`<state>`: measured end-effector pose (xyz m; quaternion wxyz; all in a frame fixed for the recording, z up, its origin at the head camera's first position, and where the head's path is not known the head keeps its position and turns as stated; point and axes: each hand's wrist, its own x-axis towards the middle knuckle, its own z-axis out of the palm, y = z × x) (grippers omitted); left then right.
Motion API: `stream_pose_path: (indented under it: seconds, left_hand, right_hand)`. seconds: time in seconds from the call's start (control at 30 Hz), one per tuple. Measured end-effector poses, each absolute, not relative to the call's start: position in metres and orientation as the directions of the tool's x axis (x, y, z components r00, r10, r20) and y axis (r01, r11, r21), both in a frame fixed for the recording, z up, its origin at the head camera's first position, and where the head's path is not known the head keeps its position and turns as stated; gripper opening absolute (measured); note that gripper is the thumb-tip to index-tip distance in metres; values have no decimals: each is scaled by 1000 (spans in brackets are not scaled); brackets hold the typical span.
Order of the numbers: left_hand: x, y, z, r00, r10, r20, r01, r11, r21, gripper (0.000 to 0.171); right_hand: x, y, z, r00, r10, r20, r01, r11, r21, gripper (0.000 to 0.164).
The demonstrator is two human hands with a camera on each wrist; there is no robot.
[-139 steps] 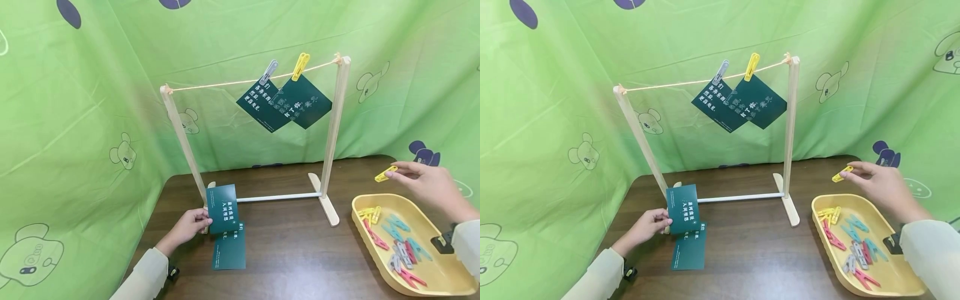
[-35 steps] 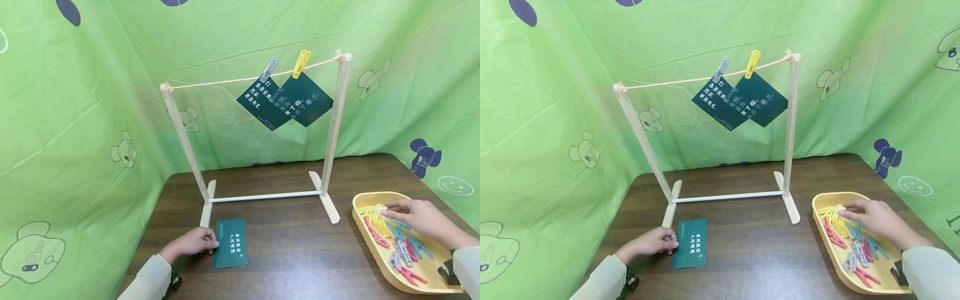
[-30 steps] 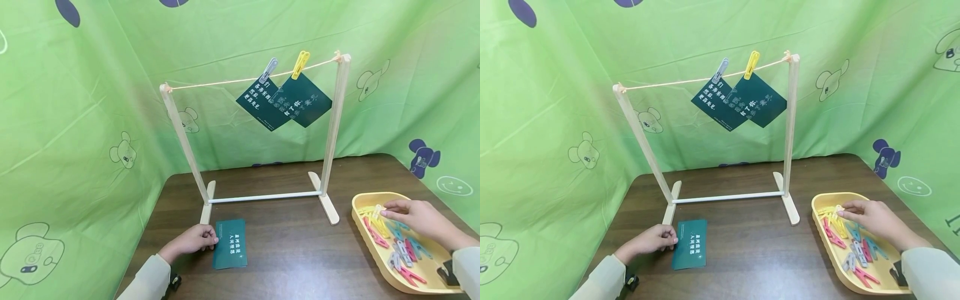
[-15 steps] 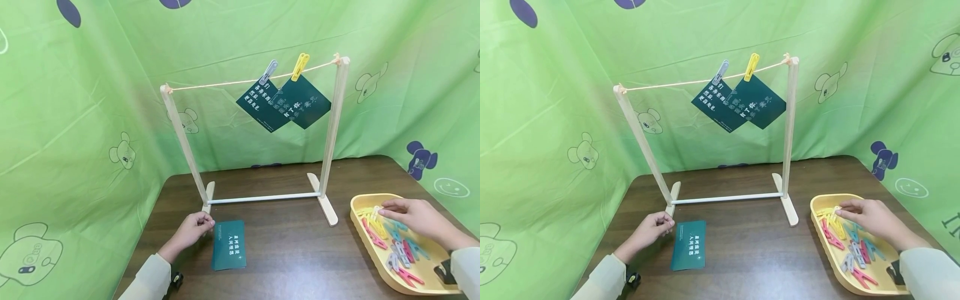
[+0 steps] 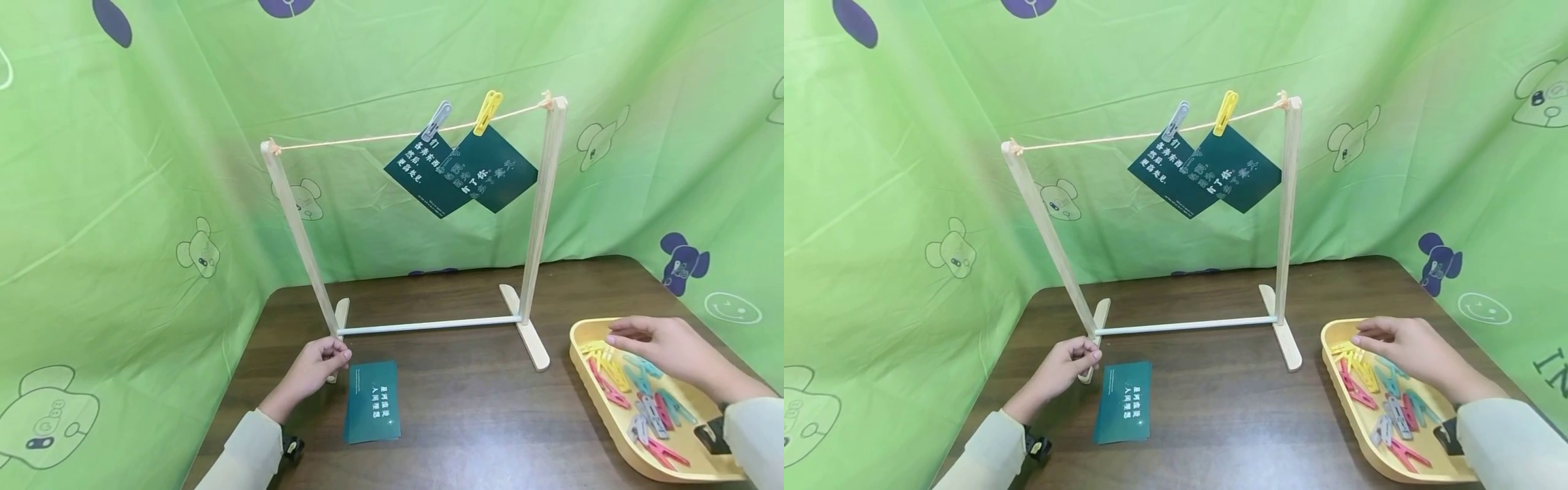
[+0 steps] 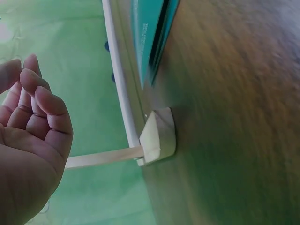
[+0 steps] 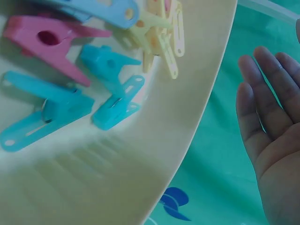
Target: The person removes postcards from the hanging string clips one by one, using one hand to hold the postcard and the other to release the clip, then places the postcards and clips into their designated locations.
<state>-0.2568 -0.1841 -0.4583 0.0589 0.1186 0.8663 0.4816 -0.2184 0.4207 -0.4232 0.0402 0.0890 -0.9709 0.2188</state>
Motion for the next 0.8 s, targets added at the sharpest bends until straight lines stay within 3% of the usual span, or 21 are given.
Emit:
stream_pose_path:
  seconds: [0.5, 0.8]
  left_hand:
    - [-266, -167, -449, -951, 303, 57, 200, 468, 861, 18]
    - [-272, -157, -444, -945, 321, 66, 197, 396, 897, 21]
  right_hand:
    - [-226, 405, -409, -964, -189, 185, -249, 883, -397, 38]
    - [-231, 387, -393, -927, -203, 315, -326, 852, -410, 31]
